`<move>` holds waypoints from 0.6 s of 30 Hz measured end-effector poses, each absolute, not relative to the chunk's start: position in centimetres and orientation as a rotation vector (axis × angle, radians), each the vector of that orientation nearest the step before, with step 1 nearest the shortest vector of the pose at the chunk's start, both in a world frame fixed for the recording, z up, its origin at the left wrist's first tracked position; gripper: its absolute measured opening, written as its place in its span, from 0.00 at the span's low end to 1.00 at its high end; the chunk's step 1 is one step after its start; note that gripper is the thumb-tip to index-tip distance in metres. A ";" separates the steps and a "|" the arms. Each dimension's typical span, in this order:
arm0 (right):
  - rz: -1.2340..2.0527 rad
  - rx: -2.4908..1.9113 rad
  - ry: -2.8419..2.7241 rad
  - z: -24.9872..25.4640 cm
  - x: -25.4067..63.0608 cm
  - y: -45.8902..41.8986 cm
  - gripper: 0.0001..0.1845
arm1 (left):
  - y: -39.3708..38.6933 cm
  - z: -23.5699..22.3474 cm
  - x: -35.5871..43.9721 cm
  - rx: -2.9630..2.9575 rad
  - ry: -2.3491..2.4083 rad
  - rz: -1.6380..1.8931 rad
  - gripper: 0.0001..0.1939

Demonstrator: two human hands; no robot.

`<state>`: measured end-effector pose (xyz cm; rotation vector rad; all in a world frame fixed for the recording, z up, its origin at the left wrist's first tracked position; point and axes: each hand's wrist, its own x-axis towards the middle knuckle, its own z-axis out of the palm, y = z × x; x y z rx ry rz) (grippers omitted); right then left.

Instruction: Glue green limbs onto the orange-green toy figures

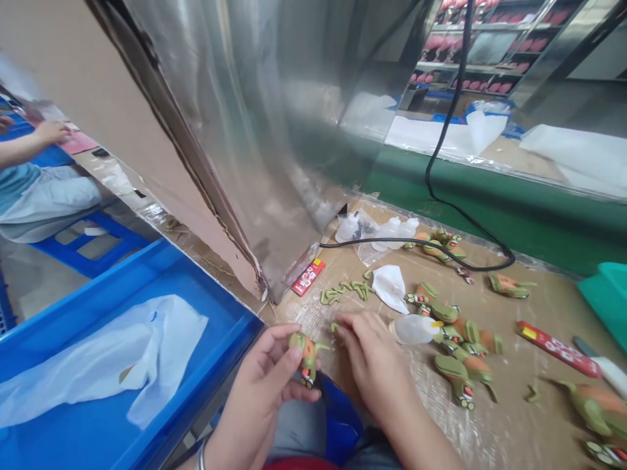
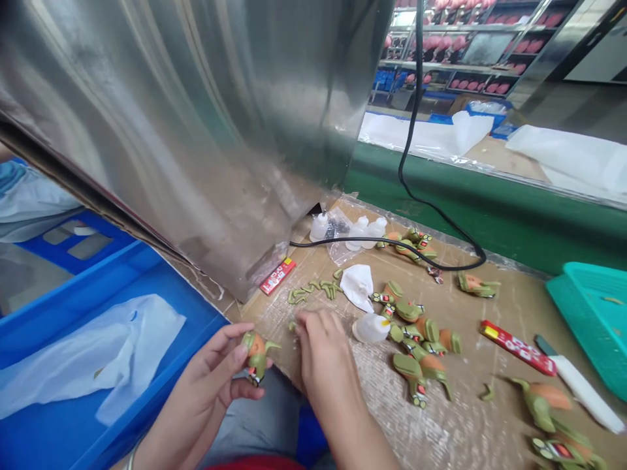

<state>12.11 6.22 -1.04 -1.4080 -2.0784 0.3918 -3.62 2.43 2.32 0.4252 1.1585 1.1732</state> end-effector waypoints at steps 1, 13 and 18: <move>0.413 -1.385 -2.049 -0.2 12.5 5.4 0.06 | 2.4 2.4 -3.4 0.421 1.138 1.153 0.09; 0.328 -1.168 -2.074 2.8 14.2 0.8 0.10 | 1.1 2.5 -1.2 0.500 1.049 1.056 0.12; 0.345 -1.134 -2.043 3.6 14.5 0.1 0.10 | 0.6 2.6 -0.8 0.512 0.991 1.096 0.12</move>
